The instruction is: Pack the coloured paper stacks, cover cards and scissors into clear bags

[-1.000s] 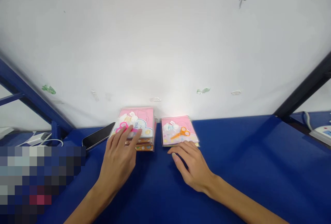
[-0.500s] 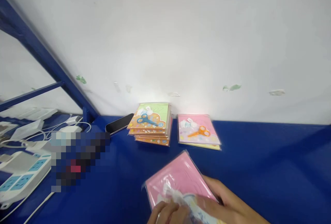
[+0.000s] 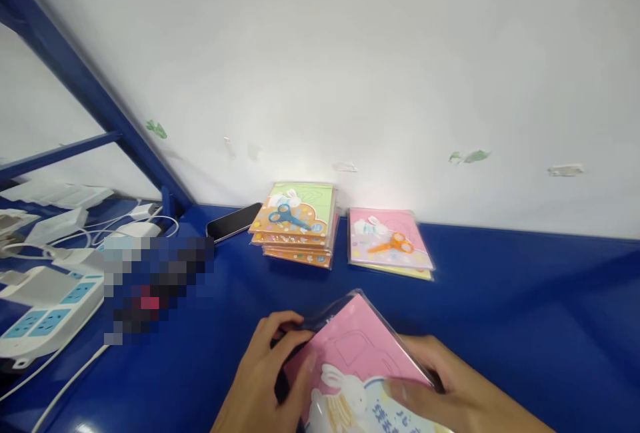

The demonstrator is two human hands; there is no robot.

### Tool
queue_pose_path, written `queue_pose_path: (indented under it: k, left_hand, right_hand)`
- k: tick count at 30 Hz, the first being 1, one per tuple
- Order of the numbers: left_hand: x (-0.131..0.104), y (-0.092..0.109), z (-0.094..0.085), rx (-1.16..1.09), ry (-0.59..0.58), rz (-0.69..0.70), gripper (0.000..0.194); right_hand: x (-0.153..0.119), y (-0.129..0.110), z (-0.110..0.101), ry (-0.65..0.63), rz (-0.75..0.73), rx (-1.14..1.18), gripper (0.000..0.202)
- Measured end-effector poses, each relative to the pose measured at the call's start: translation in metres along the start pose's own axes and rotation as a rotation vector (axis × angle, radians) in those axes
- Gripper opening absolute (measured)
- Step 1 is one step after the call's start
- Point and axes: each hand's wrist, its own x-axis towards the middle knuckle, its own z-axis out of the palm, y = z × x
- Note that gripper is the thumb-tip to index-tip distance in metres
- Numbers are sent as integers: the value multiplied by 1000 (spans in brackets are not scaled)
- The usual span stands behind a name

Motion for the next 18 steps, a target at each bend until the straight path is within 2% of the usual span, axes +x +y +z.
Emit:
queue_pose_path:
  k: [2,7,13,16,18]
  left_hand:
    - [4,2,-2,-75,-30,-107,20]
    - [15,6,-6,-225,-172,-248,27]
    - [19,7,-2,-281,-193,-246,32]
    - [23,8,-6,-338,-267,-298,26]
    - [24,9,-9,-374,-269,-345,25]
  right_hand:
    - [6,-11,-2,-19,-47,-36,53]
    - [15,-28,-7,340,-136,-46,45]
    - [14,-26,-10,320,-185,-30,43]
    - [15,-21,-9,348,-171,7,46]
    - [16,-18,-9,345,-160,3,46]
